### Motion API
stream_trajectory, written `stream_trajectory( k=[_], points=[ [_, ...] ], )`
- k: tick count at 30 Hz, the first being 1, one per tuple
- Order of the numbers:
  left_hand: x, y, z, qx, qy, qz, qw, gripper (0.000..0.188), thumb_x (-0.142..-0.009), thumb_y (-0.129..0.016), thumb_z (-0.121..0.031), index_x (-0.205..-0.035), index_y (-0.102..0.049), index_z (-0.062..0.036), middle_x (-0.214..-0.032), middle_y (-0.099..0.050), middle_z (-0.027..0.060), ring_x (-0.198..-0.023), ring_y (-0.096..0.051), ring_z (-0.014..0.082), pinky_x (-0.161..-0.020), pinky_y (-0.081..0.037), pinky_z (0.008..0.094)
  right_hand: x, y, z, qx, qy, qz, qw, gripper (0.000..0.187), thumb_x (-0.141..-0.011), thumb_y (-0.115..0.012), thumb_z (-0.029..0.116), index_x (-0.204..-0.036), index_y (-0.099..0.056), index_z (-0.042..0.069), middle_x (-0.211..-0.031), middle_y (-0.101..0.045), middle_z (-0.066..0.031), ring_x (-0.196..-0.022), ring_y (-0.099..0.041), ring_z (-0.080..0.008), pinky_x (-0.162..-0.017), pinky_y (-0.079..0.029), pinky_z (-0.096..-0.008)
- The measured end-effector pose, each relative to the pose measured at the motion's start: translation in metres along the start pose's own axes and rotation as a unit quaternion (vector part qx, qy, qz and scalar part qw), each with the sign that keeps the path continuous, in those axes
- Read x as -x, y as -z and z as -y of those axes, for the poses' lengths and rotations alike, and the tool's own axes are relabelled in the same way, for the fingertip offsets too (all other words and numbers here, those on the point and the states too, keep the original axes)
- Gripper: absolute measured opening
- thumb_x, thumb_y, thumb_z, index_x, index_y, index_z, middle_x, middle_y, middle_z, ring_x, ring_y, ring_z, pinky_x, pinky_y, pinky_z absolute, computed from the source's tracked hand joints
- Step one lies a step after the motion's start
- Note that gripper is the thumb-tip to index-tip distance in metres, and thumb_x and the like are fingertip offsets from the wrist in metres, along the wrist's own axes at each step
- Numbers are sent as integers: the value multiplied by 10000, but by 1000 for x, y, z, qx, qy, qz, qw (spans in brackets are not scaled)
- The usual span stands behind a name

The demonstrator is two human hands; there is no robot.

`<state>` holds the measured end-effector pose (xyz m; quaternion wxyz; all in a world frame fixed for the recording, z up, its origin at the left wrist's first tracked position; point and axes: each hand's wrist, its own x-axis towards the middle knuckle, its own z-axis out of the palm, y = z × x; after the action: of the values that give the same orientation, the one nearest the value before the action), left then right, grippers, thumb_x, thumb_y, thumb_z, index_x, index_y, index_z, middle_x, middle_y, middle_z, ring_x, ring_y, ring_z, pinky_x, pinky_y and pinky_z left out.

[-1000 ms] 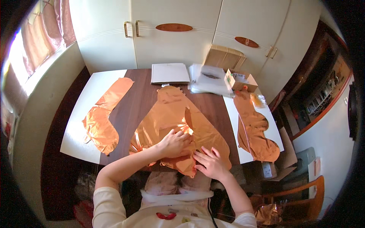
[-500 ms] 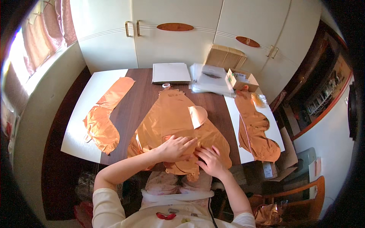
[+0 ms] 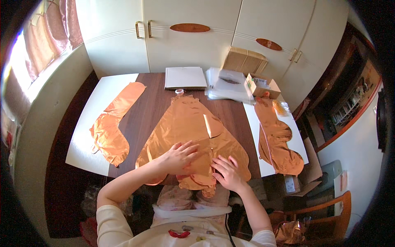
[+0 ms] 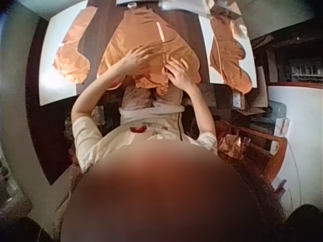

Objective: Inspecting and organizing large rose-gold foil balloons on a workspace.

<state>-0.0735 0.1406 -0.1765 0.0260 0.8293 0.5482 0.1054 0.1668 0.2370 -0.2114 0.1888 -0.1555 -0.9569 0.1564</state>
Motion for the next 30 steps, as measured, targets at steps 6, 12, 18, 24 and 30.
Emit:
stream_trajectory(
  k=[6, 12, 18, 24, 30],
  points=[
    [19, -15, 6, -62, 23, -6, 998, 715, -762, -517, -575, -1314, -376, -143, -1378, -324, 116, -1278, -278, 331, -975, -261, 551, 1, 0, 0, 1, 3, -3, 1000, 368, -838, -552, 312, -1155, -539, 125, -1268, -477, -45, -1213, -398, -232, -1022, -204, -471],
    [21, -18, 8, -76, 35, -13, 996, 729, -764, -487, -606, -1322, -374, -152, -1386, -319, 105, -1283, -273, 328, -984, -244, 559, 1, 1, 1, 0, 13, -10, 1000, 381, -822, -567, 335, -1148, -543, 140, -1249, -497, -35, -1202, -412, -228, -1017, -212, -471],
    [19, -18, 14, -64, 42, 8, 997, 722, -774, -472, -607, -1336, -353, -169, -1407, -287, 85, -1302, -242, 324, -1004, -206, 571, 1, 1, 1, 15, 21, 0, 1000, 369, -818, -573, 335, -1133, -548, 145, -1248, -498, -27, -1196, -417, -215, -1011, -227, -473],
    [19, -21, 16, -66, 43, 8, 997, 726, -777, -459, -618, -1345, -340, -181, -1414, -275, 80, -1308, -229, 323, -1013, -183, 575, -2, 5, 3, 30, 25, 19, 999, 383, -815, -571, 352, -1139, -544, 149, -1252, -495, -24, -1198, -414, -213, -1005, -232, -493],
    [19, -20, 14, -72, 42, 2, 997, 733, -772, -456, -627, -1342, -346, -179, -1411, -282, 84, -1307, -230, 324, -1012, -180, 577, -4, 6, 7, 49, 24, 28, 998, 384, -827, -551, 346, -1159, -539, 153, -1262, -486, -29, -1206, -403, -225, -999, -235, -497]
  ],
)
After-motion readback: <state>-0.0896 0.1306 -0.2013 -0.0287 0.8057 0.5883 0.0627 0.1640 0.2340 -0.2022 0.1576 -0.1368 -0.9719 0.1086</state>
